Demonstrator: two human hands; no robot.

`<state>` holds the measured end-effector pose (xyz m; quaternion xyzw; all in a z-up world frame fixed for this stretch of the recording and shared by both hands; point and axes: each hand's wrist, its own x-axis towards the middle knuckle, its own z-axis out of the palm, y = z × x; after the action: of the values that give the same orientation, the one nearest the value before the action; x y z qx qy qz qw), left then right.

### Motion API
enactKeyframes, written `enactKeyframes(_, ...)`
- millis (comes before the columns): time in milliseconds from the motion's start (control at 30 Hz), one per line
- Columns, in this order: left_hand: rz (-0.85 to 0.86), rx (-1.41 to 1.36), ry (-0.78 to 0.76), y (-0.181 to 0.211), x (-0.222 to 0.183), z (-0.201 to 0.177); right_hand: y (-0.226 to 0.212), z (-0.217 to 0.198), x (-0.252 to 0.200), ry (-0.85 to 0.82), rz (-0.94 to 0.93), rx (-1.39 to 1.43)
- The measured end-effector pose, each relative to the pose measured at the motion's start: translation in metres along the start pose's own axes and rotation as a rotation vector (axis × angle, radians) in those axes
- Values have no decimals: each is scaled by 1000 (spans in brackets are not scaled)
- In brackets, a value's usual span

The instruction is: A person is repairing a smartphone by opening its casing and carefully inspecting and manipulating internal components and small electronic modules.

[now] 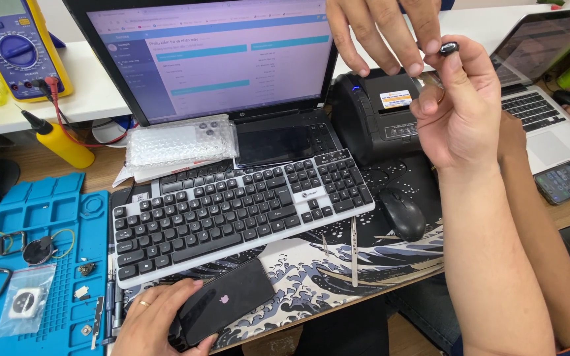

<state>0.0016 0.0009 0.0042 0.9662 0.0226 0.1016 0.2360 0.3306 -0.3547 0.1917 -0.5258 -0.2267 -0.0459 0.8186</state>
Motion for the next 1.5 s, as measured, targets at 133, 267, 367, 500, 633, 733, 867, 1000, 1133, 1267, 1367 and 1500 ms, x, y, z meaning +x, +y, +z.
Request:
enactKeyframes(133, 16, 1, 4, -1, 0, 0, 4, -10, -2, -2, 5, 2)
enactKeyframes(267, 10, -7, -17, -5, 0, 2, 3, -9, -6, 3, 11, 16)
enactKeyframes(367, 3, -19, -25, -3, 0, 1, 0, -2, -10, 19, 25, -22)
enactKeyframes(500, 42, -22, 1, -2, 1, -1, -1, 0, -16, -19, 23, -76)
enactKeyframes(633, 53, 0, 12, -4, 0, 2, 10, -18, -18, 20, 57, 6)
enactKeyframes(733, 21, -3, -21, -4, 0, 2, 9, -17, -20, -9, 43, -25)
enactKeyframes(867, 29, 3, -3, -1, 0, 0, 13, -18, -23, -54, 21, -35)
enactKeyframes(1000, 32, -19, -8, 1, 1, -3, 19, -15, -29, -116, -53, -101)
enactKeyframes(1133, 50, -10, -8, -2, 2, -1, 23, -5, -44, -168, -113, -143)
enactKeyframes(1267, 90, -15, -22, -3, 2, -3, 30, 6, -64, -155, -150, -237)
enactKeyframes(1367, 103, -33, -29, -1, 2, -7, 35, 19, -82, -155, -187, -281)
enactKeyframes(1500, 115, -62, -52, 7, 5, -18, 48, 31, -106, -189, -228, -305)
